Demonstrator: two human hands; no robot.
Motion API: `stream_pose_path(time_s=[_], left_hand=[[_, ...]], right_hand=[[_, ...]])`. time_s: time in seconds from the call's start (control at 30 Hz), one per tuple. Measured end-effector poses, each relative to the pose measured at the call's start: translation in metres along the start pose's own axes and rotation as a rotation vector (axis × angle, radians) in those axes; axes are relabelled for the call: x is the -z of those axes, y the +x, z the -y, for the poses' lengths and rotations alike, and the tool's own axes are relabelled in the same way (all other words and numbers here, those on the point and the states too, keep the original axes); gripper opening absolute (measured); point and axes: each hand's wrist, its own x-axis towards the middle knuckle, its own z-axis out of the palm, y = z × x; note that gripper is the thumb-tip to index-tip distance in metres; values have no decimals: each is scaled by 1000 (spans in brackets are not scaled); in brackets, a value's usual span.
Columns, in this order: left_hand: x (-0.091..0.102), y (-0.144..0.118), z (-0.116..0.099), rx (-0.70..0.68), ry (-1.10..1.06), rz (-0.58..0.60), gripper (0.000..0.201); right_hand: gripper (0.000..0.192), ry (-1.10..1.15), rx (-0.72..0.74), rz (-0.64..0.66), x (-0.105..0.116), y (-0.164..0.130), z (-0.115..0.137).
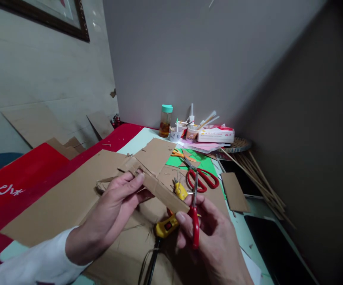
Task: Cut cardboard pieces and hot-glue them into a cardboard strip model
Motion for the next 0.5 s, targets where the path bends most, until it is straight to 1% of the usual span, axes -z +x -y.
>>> stream_pose_path(time_s=[0.1,0.17,0.23,0.37,0.43,0.5], left_hand=[[1,4,-4,54,-100,42,7],[2,3,-5,69,-98,65,10],[1,1,-6,83,-44,112,14],[3,-2,-5,157,64,275,17],[5,-3,-5,195,97,351,18],[6,-3,-6,211,146,397,21]], right_hand=[[51,21,6,2,-1,2,-2],[49,51,31,-5,-1,4,-4],[46,89,66,-17,-1,5,-6],[40,147,154,-36,1,6,-7],[37,154,202,-24,2,5,-5],[34,142,251,7,2,3,-2]])
